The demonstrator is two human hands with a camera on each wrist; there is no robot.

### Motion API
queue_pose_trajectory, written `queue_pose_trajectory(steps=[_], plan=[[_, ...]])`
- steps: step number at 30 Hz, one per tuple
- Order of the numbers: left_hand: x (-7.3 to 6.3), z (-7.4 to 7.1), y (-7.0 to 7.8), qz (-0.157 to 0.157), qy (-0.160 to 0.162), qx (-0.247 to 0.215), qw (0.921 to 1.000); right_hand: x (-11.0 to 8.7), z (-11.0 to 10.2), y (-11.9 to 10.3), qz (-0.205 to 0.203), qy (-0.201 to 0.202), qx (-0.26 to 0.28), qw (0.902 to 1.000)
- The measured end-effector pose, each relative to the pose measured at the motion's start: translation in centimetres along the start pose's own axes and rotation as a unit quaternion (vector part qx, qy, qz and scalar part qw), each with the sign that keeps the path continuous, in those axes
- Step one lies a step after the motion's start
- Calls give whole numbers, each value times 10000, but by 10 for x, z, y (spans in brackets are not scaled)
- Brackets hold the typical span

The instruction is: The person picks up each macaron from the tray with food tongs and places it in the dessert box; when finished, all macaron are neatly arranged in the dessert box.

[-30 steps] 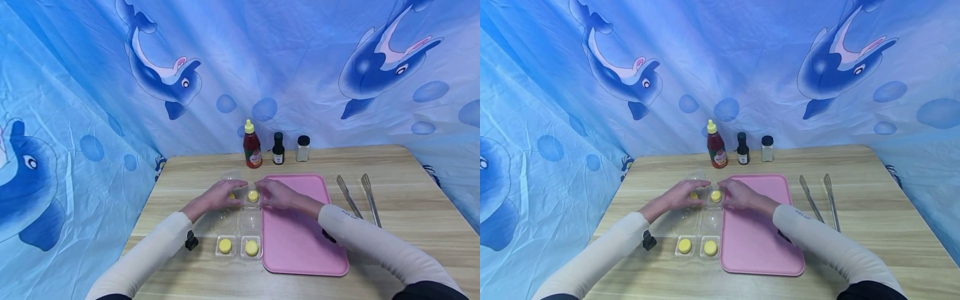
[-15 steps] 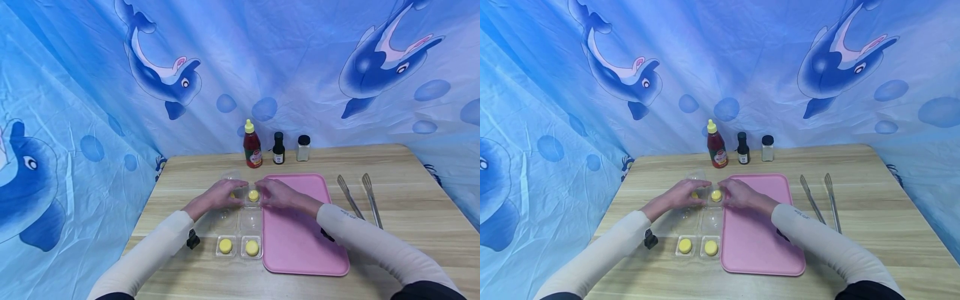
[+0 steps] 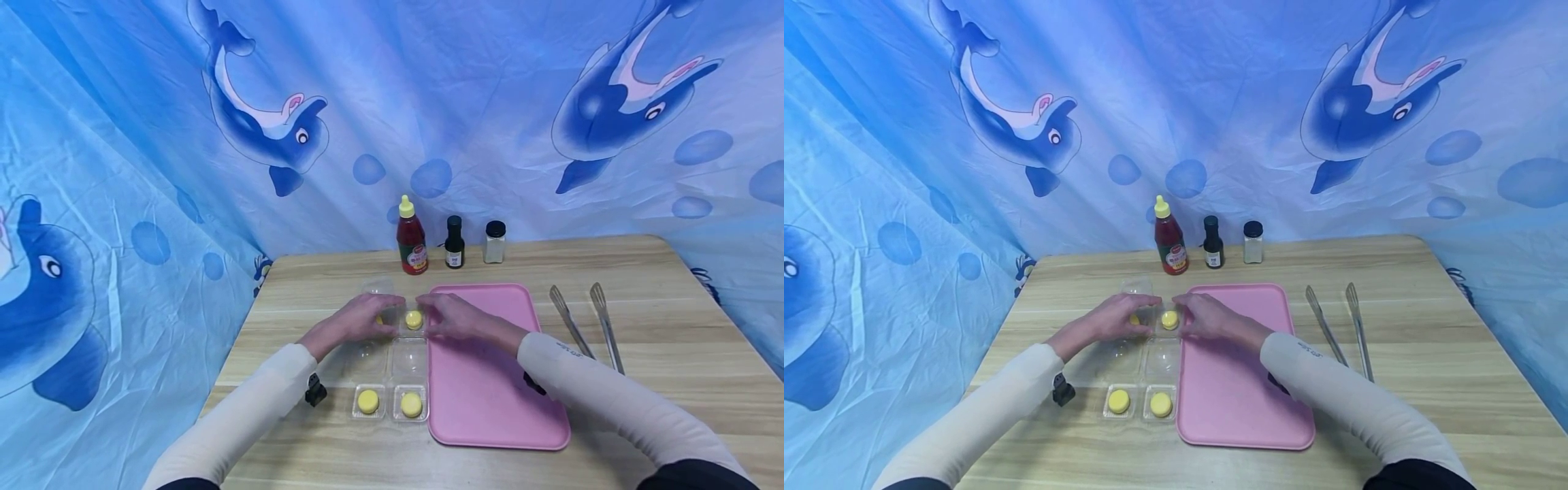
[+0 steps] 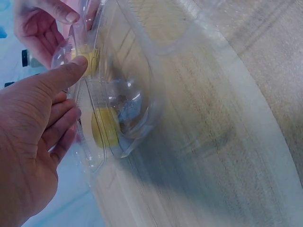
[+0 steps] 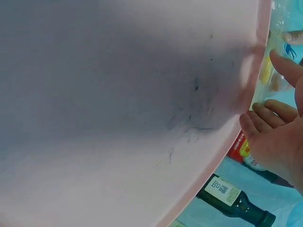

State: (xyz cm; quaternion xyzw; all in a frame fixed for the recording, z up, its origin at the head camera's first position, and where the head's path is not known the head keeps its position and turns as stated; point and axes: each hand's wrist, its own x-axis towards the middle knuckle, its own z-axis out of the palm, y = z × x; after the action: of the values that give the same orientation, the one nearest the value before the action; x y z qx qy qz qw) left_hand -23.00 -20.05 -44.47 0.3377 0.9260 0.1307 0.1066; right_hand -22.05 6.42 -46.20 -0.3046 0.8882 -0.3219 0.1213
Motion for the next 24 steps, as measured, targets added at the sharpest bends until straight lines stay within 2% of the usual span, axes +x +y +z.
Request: queue_pose_trajectory(steps=[5, 12, 18, 24], plan=[[-2, -8, 0, -44, 30, -243, 9997, 0, -8, -1, 125, 45, 314, 9994], [-4, -31, -11, -142, 451, -460, 9978, 7, -22, -4, -9, 363, 494, 9981], [-9, -50, -31, -506, 814, -688, 9930, 18, -22, -4, -15, 387, 736, 9965], [-15, -55, -51, -1035, 831, -990, 9862, 34, -15, -6, 55, 401, 943, 9947]])
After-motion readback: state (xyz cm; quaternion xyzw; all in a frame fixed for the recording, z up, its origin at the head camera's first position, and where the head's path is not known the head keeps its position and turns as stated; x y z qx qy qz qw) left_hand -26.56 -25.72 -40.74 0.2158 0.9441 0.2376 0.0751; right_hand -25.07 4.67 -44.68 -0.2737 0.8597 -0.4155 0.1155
